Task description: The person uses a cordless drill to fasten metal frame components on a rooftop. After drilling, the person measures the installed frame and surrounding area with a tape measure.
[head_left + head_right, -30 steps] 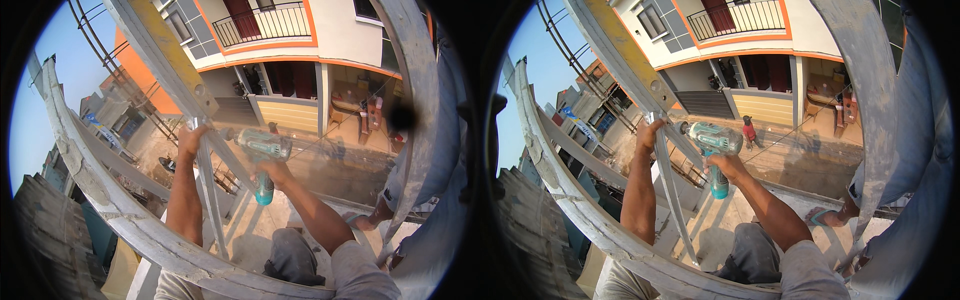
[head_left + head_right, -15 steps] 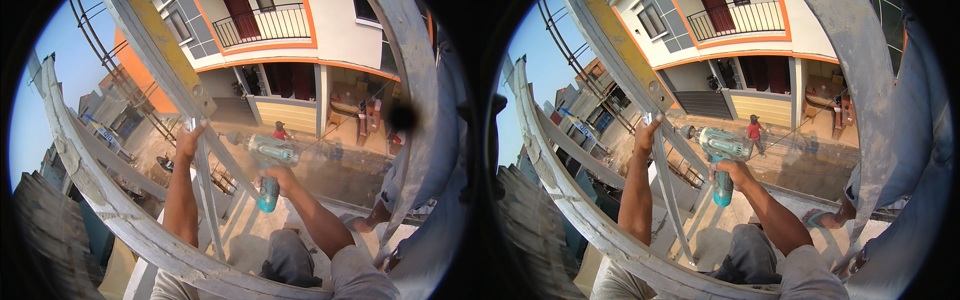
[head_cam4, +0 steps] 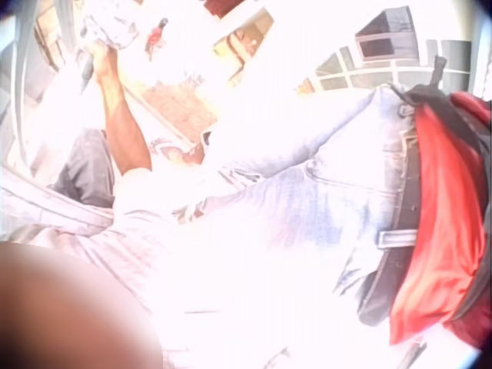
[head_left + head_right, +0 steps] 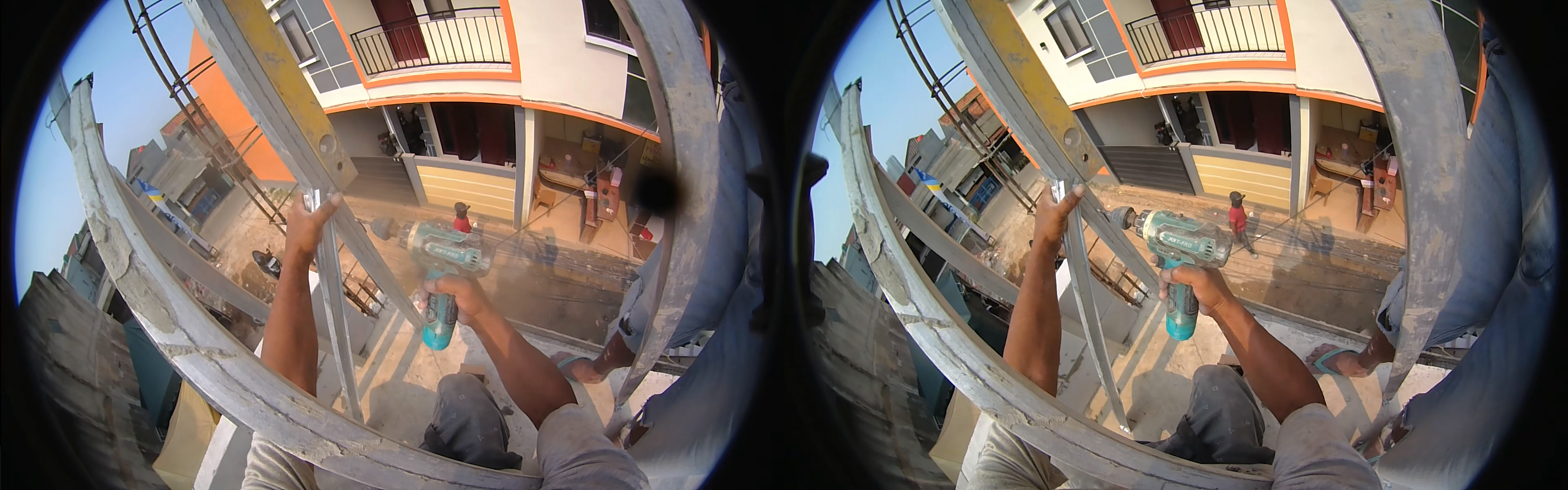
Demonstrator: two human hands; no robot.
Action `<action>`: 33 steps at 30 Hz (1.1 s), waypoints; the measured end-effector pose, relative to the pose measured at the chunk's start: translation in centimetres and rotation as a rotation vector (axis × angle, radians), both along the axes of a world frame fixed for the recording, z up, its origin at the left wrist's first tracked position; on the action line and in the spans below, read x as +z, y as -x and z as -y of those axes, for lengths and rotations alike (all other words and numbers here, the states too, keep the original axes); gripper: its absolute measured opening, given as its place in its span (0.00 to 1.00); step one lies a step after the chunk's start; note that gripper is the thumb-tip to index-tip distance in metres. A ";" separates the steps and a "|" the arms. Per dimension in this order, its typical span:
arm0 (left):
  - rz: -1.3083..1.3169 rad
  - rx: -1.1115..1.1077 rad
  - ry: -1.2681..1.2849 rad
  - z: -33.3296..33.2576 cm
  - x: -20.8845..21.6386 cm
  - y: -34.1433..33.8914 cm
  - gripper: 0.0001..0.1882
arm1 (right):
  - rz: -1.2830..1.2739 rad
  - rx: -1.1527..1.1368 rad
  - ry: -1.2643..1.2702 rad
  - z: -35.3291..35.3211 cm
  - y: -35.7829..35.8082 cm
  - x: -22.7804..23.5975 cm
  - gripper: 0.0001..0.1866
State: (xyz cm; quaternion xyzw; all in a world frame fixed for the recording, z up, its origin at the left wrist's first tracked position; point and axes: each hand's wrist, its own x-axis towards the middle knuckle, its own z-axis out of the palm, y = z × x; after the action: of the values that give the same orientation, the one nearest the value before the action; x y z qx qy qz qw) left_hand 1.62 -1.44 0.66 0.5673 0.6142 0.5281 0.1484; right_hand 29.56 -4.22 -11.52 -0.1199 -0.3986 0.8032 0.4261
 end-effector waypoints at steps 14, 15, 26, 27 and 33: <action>-0.231 0.330 -0.287 0.5 -1.5 -1.6 0.46 | 0.047 0.017 0.003 0.4 -0.1 0.3 0.17; -0.226 0.338 -0.279 0.5 -1.5 -1.6 0.46 | 0.055 0.006 0.015 0.5 -0.1 0.3 0.21; -0.247 0.396 -0.296 0.6 -1.8 -2.0 0.43 | 0.014 0.061 0.027 0.5 -0.2 0.0 0.22; -0.241 0.396 -0.289 0.7 -1.7 -2.0 0.43 | -0.008 0.048 0.021 0.6 -0.2 0.0 0.23; -0.275 0.392 -0.288 0.7 -1.8 -2.0 0.48 | -0.038 0.058 0.024 0.7 -0.1 0.0 0.25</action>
State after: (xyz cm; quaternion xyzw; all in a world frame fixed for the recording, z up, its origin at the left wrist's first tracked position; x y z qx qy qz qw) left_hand 3.65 -2.15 -1.11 0.5191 0.6453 0.5467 -0.1237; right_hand 29.64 -4.91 -11.52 -0.0979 -0.3840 0.8222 0.4087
